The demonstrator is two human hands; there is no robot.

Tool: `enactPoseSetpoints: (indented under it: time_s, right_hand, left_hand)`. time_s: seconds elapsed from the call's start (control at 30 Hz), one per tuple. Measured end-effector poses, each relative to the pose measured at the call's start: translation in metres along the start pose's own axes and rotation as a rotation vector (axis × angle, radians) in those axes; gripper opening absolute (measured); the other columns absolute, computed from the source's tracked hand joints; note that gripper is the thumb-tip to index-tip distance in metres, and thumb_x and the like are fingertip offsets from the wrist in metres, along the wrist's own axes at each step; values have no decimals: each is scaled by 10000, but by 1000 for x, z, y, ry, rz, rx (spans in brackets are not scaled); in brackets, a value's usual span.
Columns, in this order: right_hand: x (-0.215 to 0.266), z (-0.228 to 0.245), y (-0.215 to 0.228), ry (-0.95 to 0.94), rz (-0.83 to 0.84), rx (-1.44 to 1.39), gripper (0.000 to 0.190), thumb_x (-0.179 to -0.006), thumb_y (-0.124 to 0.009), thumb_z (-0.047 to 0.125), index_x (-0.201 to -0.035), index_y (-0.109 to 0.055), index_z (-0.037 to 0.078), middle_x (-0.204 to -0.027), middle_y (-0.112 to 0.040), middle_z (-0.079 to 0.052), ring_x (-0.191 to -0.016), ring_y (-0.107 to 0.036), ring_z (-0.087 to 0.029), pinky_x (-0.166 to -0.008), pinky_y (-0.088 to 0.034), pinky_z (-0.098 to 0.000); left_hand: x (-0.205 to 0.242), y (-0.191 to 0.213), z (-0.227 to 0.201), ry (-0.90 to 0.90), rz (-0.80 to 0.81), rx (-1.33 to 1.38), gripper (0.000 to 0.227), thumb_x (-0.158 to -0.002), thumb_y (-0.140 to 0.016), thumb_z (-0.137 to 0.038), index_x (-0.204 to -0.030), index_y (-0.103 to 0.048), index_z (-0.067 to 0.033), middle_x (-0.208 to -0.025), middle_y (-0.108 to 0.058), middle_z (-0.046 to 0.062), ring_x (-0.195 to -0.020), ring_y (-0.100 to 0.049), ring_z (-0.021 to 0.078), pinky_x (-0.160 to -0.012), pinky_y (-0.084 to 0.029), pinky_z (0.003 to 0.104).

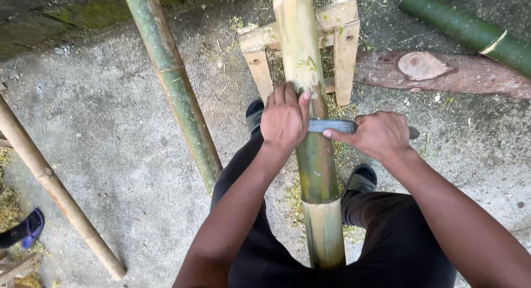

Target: Scrape the outer surface of a bamboo pole using a knife.

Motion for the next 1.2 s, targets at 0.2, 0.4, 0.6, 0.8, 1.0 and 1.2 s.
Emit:
enactPoseSetpoints:
  time_s: [0.2,0.4,0.6,0.8,1.0,1.2]
  right_hand:
    - [-6,7,20,30,-68,-47,878,-685,-489,985,-455,-584,143,-363,-374,7,-331,-415,-167,-377,-309,-360]
    - [-13,5,16,-23,-21,-65,899,-661,-485,1001,-456,-611,134,-362,-403,-6,-333,-451,-175,-380,-333,-362]
    - [-26,-1,14,-24,-44,-57,919,-717,-458,1005,-465,-598,133,-391,-374,18,-342,-405,-150,-391,-306,-336]
    - [-46,-1,19,-5,-26,-79,885,-737,-416,992,-435,-484,162,-395,-257,69,-331,-295,-118,-364,-235,-335]
    - [-38,4,40,-9,-94,-64,877,-706,-419,1008,-404,-389,186,-387,-223,77,-328,-273,-111,-367,-208,-315]
    - [-58,4,34,-55,-52,-130,909,-744,-433,990,-413,-449,143,-402,-249,64,-332,-272,-121,-377,-219,-328]
  left_hand:
    - [-12,12,-2,39,37,62,541,-1092,-349,-391,-1287,-551,71,-1230,-617,261,-1107,-629,418,-971,-512,454]
    - [-17,7,1,11,9,42,530,-1096,-351,-380,-1267,-570,71,-1215,-619,271,-1054,-649,421,-937,-525,464]
    - [-39,8,3,27,55,-8,568,-1110,-309,-395,-1287,-562,82,-1214,-622,280,-1056,-652,422,-940,-531,463]
    - [-56,-3,14,13,78,-22,587,-1113,-277,-404,-1285,-559,82,-1221,-618,283,-1091,-641,418,-972,-526,454]
    - [-53,6,9,-5,9,5,590,-1092,-278,-410,-1260,-570,75,-1198,-621,269,-1075,-639,418,-979,-510,477]
    - [-84,-9,19,5,92,-68,564,-1113,-287,-399,-1254,-568,69,-1196,-613,280,-1085,-644,419,-1017,-504,485]
Point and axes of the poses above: each hand's wrist, its own x-axis away from the middle knuckle, its own y-axis out of the back of the hand, z = x × y, the point moved 7 cm from there along -x, towards the middle knuckle
